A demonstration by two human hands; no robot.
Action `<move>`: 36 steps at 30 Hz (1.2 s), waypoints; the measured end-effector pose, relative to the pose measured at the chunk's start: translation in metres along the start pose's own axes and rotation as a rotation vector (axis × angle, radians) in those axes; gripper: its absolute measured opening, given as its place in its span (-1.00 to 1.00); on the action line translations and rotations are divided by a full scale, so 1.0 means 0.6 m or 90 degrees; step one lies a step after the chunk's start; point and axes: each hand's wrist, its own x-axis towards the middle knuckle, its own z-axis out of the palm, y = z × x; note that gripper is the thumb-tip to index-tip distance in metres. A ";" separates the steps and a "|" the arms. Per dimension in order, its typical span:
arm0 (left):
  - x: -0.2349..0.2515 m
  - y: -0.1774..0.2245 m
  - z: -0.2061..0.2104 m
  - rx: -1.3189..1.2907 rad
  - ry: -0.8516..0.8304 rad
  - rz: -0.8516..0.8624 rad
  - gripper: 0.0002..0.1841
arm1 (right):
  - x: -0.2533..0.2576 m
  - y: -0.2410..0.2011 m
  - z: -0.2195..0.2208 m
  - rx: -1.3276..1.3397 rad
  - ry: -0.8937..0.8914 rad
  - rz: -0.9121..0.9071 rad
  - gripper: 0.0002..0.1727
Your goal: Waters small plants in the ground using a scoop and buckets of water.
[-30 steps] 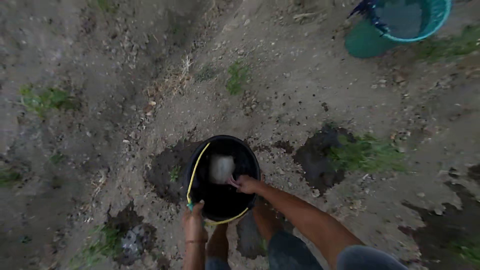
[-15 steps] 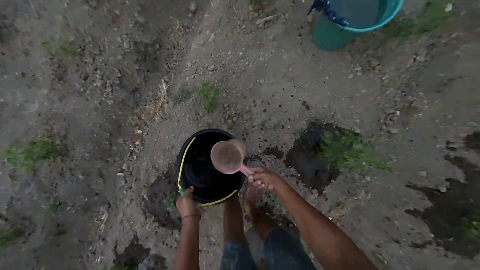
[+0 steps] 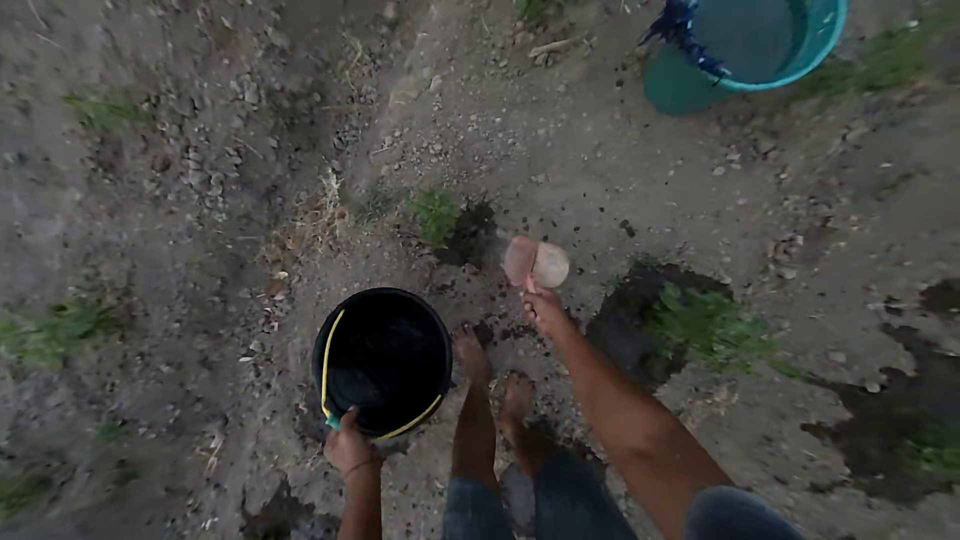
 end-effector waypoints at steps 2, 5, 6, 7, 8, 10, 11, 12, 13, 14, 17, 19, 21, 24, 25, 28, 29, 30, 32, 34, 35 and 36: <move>0.011 0.007 -0.006 -0.013 0.007 0.005 -0.71 | -0.004 -0.010 0.006 -0.017 0.037 -0.001 -0.71; 0.019 0.029 -0.014 -0.023 0.017 0.007 -0.71 | -0.018 -0.021 0.013 -0.051 0.077 -0.010 -0.70; 0.018 0.038 -0.016 -0.025 0.018 0.007 -0.70 | -0.023 -0.022 0.013 -0.070 0.080 -0.015 -0.70; 0.016 0.047 -0.018 -0.027 0.020 0.011 -0.71 | -0.028 -0.023 0.014 -0.095 0.087 -0.021 -0.69; 0.014 0.057 -0.021 -0.030 0.022 0.016 -0.72 | -0.033 -0.023 0.014 -0.127 0.093 -0.024 -0.66; 0.006 0.077 -0.023 -0.034 0.020 0.028 -0.76 | -0.042 -0.022 0.015 -0.195 0.112 -0.029 -0.59; 0.003 0.085 -0.024 -0.030 0.017 0.036 -0.77 | -0.044 -0.018 0.012 -0.229 0.123 -0.043 -0.59; 0.000 0.092 -0.024 -0.027 0.013 0.044 -0.77 | -0.049 -0.013 0.008 -0.248 0.132 -0.062 -0.61; -0.003 0.097 -0.023 -0.025 0.006 0.054 -0.76 | -0.057 -0.010 0.003 -0.239 0.133 -0.082 -0.60; -0.005 0.102 -0.022 -0.019 -0.002 0.065 -0.75 | -0.070 -0.006 -0.003 -0.187 0.120 -0.104 -0.59; -0.022 0.117 -0.013 -0.030 -0.034 0.096 -0.74 | -0.128 -0.002 -0.027 0.090 -0.056 -0.101 -0.72; -0.040 0.131 -0.004 -0.041 -0.051 0.119 -0.79 | -0.159 -0.004 -0.049 -0.009 -0.181 -0.093 -0.74; -0.067 0.142 0.003 -0.054 -0.067 0.134 -0.84 | -0.181 -0.018 -0.040 -0.331 -0.277 -0.176 -0.68; -0.110 0.156 0.011 -0.066 -0.081 0.146 -0.88 | -0.191 -0.057 0.029 -0.831 -0.425 -0.317 -0.47; -0.125 0.163 0.015 -0.077 -0.086 0.146 -0.88 | -0.190 -0.074 0.062 -0.945 -0.434 -0.369 -0.43; -0.176 0.180 0.016 -0.102 -0.091 0.125 -0.86 | -0.163 -0.116 0.141 -1.139 -0.414 -0.487 -0.40; -0.191 0.182 0.015 -0.116 -0.084 0.102 -0.87 | -0.145 -0.119 0.159 -1.190 -0.423 -0.485 -0.39; -0.201 0.180 0.016 -0.135 -0.073 0.077 -0.87 | -0.130 -0.116 0.172 -1.240 -0.438 -0.447 -0.38; -0.208 0.161 0.023 -0.187 -0.051 0.023 -0.87 | -0.119 -0.103 0.188 -1.285 -0.492 -0.320 -0.31; -0.211 0.133 0.032 -0.255 -0.018 -0.041 -0.89 | -0.129 -0.082 0.183 -1.179 -0.552 -0.185 -0.49; -0.214 0.115 0.035 -0.286 -0.001 -0.076 -0.89 | -0.131 -0.067 0.173 -1.109 -0.564 -0.123 -0.57; -0.216 0.091 0.035 -0.310 0.013 -0.110 -0.90 | -0.134 -0.054 0.161 -1.016 -0.565 -0.036 -0.60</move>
